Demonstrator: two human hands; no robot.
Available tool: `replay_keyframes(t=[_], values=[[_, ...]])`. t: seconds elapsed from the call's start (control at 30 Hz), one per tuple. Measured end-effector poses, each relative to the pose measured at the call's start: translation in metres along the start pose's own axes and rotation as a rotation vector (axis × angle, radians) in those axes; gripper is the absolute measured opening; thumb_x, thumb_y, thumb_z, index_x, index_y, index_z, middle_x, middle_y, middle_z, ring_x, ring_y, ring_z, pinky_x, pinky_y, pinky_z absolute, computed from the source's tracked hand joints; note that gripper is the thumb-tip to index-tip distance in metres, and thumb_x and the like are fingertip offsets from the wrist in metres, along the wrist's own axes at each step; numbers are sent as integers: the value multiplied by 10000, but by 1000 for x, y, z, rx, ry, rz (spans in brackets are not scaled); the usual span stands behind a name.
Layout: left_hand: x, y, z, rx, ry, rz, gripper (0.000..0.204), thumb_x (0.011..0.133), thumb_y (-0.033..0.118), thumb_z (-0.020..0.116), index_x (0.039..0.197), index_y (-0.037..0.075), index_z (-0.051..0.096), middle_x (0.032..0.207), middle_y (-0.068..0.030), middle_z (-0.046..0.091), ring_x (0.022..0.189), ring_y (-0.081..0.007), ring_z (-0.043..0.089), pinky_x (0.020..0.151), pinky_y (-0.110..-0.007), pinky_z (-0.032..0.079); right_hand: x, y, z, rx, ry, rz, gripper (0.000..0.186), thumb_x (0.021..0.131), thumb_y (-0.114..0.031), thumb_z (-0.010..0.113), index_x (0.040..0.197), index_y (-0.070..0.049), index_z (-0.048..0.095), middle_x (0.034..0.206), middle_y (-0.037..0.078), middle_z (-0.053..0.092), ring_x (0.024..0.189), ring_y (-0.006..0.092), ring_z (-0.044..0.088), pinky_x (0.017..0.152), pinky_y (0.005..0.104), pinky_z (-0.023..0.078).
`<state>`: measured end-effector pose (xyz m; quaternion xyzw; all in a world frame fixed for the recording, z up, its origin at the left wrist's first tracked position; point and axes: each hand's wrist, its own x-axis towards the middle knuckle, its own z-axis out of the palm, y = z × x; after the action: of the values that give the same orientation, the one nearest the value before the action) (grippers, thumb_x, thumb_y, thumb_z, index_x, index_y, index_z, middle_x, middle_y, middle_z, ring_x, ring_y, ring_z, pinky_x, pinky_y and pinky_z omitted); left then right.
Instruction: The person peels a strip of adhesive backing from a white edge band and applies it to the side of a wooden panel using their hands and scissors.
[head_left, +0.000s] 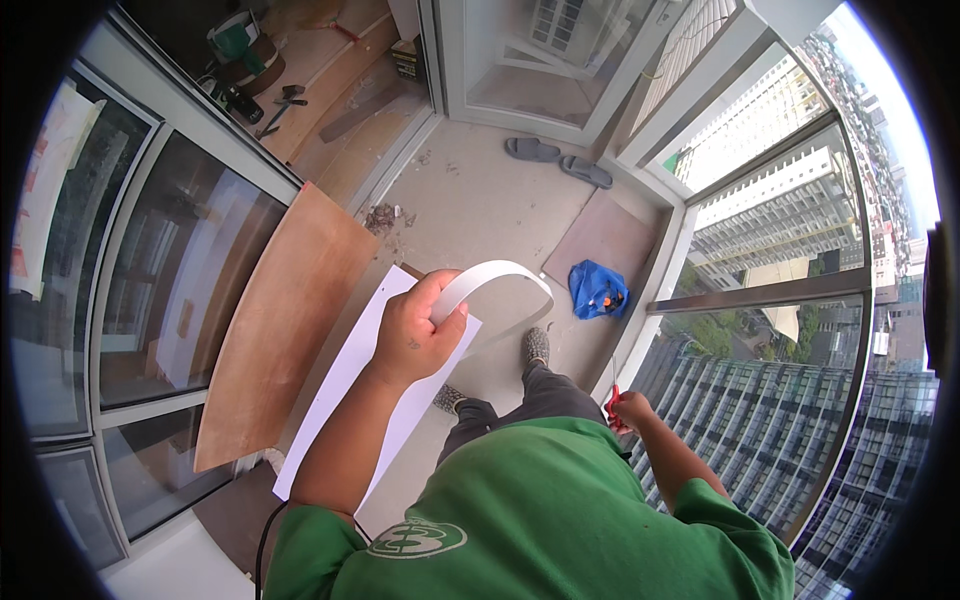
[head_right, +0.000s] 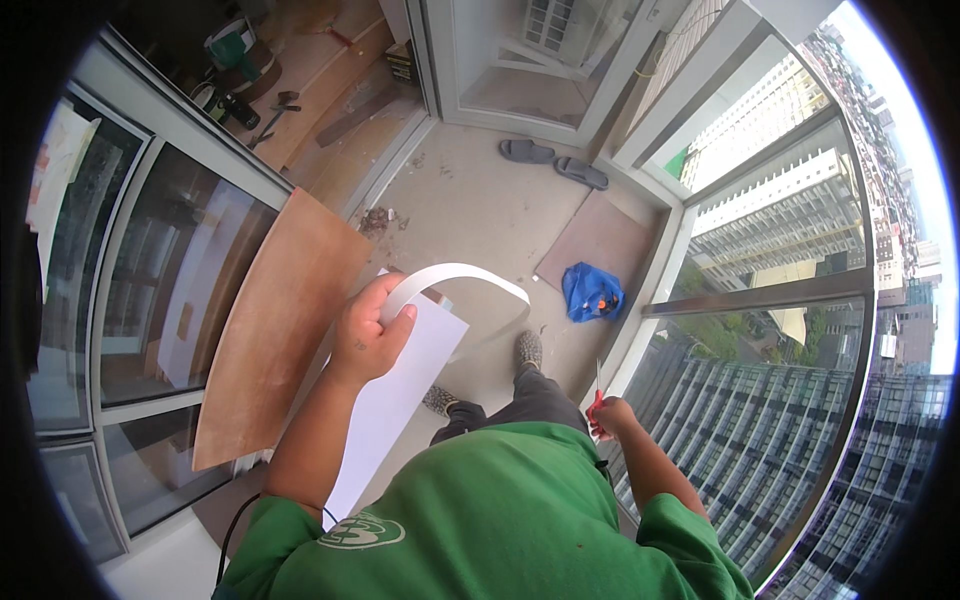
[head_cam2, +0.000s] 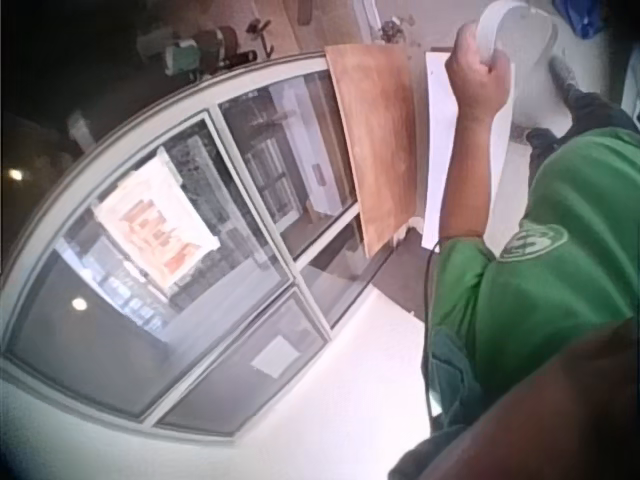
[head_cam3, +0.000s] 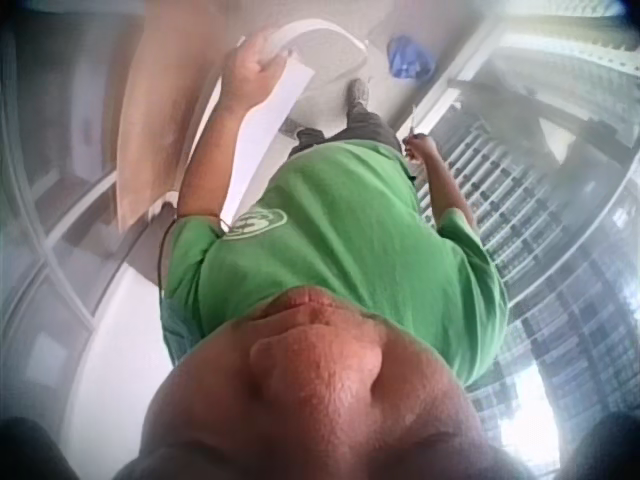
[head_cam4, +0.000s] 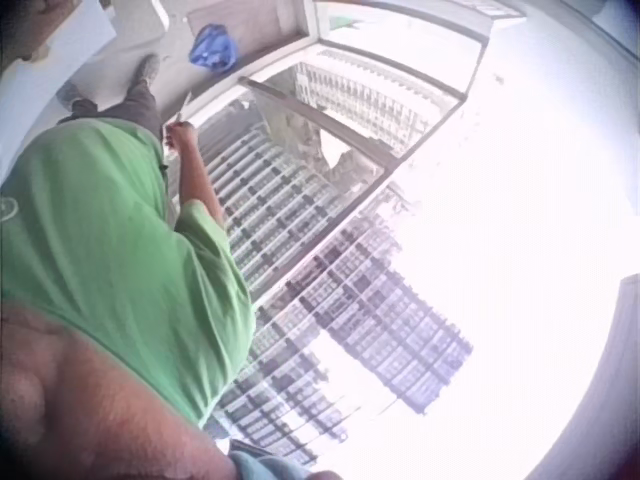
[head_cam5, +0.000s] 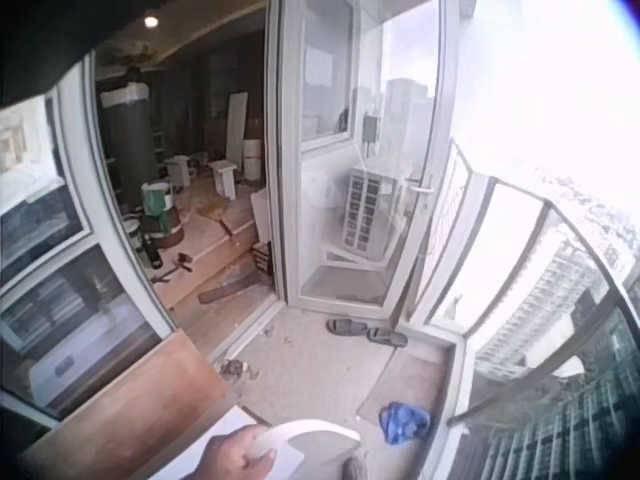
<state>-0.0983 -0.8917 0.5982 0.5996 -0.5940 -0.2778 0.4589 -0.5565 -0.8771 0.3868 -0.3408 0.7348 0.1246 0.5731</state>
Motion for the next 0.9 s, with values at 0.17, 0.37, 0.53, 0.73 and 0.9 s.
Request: replay_keyframes(t=[0.17, 0.37, 0.53, 0.73, 0.9], values=[[16, 40, 7, -34, 49, -67, 268, 860, 71, 661, 1119, 20, 620, 796, -62, 669, 685, -130, 625, 634, -279, 507, 41, -10, -34, -62, -81, 29, 252, 888, -109, 549, 1135, -108, 597, 777, 86, 667, 604, 201, 676, 515, 341, 522], [61, 84, 30, 61, 176, -103, 284, 858, 49, 659, 1137, 3, 633, 800, -25, 653, 693, -81, 582, 640, -260, 495, 105, -45, -129, 6, -199, -163, 497, 894, -71, 469, 1374, -192, 506, 856, 41, 639, 656, 181, 658, 557, 316, 499], [96, 124, 41, 272, 186, -62, 355, 834, 63, 681, 1180, -3, 634, 893, -86, 710, 784, -133, 655, 731, -282, 521, 122, -70, -198, 176, -358, -184, 557, 908, -93, 542, 1431, -233, 412, 977, 60, 618, 865, 234, 674, 750, 396, 521], [142, 158, 38, 319, 279, -48, 376, 852, 77, 687, 1216, -1, 638, 888, -87, 710, 786, -176, 671, 760, -297, 533, 133, -87, -227, 352, -543, -231, 508, 913, -129, 526, 1408, -198, 432, 1016, 95, 633, 970, 293, 665, 828, 442, 541], [169, 129, -5, -765, 168, -209, 342, 897, 123, 657, 1220, 12, 638, 819, -55, 658, 738, -196, 643, 719, -296, 528, 94, -140, -212, 634, -755, -261, 308, 924, -336, 596, 1172, -154, 581, 943, 100, 674, 963, 327, 672, 824, 487, 536]])
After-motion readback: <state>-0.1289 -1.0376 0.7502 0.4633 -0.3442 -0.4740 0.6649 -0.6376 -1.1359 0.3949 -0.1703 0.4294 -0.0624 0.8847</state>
